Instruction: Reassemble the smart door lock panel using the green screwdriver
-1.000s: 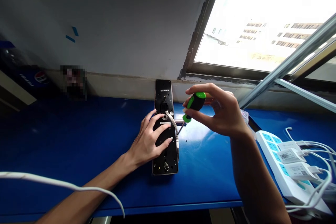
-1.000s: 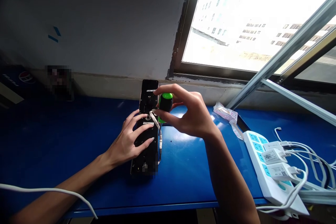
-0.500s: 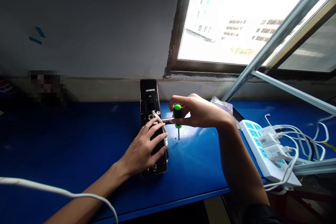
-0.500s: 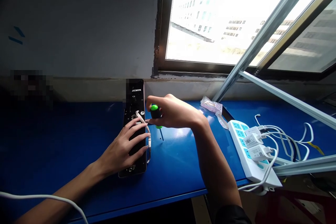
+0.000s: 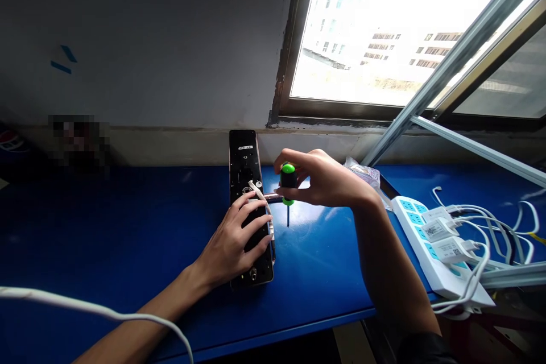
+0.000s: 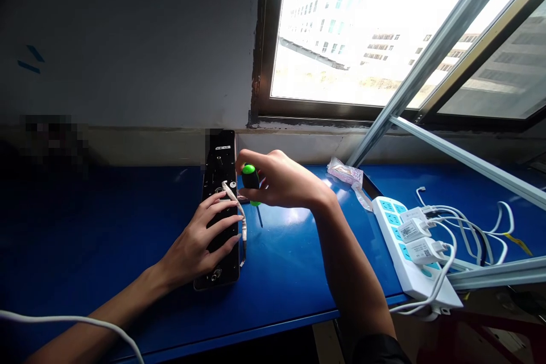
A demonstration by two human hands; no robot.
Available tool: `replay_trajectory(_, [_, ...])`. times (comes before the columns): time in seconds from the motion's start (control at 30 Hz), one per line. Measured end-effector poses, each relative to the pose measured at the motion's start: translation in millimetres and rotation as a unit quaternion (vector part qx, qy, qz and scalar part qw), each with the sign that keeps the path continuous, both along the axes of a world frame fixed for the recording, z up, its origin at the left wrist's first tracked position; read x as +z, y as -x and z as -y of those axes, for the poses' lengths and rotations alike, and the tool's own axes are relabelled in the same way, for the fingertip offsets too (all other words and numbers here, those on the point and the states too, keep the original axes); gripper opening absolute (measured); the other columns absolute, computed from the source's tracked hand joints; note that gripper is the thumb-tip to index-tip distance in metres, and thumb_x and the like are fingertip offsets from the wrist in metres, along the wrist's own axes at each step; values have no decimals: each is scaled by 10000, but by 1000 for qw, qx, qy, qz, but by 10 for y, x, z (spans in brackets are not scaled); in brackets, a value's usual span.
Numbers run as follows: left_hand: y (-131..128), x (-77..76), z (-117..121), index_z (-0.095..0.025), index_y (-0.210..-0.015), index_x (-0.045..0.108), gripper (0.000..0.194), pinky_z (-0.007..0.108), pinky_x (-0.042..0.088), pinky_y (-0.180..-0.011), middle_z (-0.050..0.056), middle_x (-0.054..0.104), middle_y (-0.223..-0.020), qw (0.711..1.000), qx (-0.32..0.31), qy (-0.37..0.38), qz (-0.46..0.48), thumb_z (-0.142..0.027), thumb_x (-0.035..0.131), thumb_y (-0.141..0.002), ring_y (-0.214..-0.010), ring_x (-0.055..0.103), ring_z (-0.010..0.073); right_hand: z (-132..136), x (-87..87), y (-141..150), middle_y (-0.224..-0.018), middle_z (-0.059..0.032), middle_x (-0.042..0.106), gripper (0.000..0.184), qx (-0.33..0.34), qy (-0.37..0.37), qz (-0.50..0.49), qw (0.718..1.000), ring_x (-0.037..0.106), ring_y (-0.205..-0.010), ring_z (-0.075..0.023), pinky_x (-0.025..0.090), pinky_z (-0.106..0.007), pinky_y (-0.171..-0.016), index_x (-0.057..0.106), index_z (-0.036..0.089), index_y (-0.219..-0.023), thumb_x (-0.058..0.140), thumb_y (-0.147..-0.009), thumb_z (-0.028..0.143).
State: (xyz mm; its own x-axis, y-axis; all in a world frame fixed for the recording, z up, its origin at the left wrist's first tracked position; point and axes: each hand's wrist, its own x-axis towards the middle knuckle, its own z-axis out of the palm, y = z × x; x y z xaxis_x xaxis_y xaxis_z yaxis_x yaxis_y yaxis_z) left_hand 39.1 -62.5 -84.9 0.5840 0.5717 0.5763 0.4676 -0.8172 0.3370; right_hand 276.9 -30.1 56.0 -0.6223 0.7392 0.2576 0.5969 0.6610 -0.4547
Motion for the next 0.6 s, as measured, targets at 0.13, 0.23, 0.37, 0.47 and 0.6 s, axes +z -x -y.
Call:
replay_trajectory(0.13, [74, -1, -45, -190, -1294, 688, 365, 600, 471, -1177, 131, 641, -1377, 1000, 8, 0, 24, -287, 747, -947, -1454, 425, 363, 73, 41, 55, -868, 27, 685, 254, 1, -41, -124, 991, 639, -681, -94, 583, -238, -656, 634, 211, -1093, 768, -880, 243])
replay_trajectory(0.23, [125, 1, -75, -185, -1213, 729, 355, 567, 516, -1124, 113, 713, -1214, 999, -3, 6, 49, -319, 816, -896, -1373, 484, 350, 108, 32, 121, -899, 23, 691, 286, -3, -62, -236, 970, 683, -734, -116, 615, -253, -672, 633, 221, -1097, 793, -860, 240])
replay_trajectory(0.37, [141, -4, -80, -193, -1101, 768, 256, 521, 544, -1071, 85, 750, -1075, 996, -14, 13, 87, -312, 834, -884, -1292, 535, 321, 110, -11, 191, -888, 22, 686, 303, -13, -86, -300, 950, 710, -737, -140, 632, -290, -659, 629, 235, -1072, 822, -838, 240])
replay_trajectory(0.47, [127, -28, -73, -180, -1059, 771, 178, 502, 550, -1053, 81, 752, -1032, 994, -12, 9, 112, -267, 808, -908, -1259, 552, 302, 88, -41, 219, -887, 23, 680, 316, -10, -105, -315, 943, 713, -735, -145, 633, -297, -644, 634, 237, -1061, 840, -821, 231])
replay_trajectory(0.6, [105, -59, -76, -181, -1017, 768, 88, 498, 547, -1045, 68, 752, -995, 992, -9, 0, 127, -201, 774, -932, -1229, 561, 284, 57, -65, 238, -885, 27, 687, 316, -5, -113, -311, 944, 718, -738, -144, 634, -293, -641, 631, 236, -1053, 842, -819, 230])
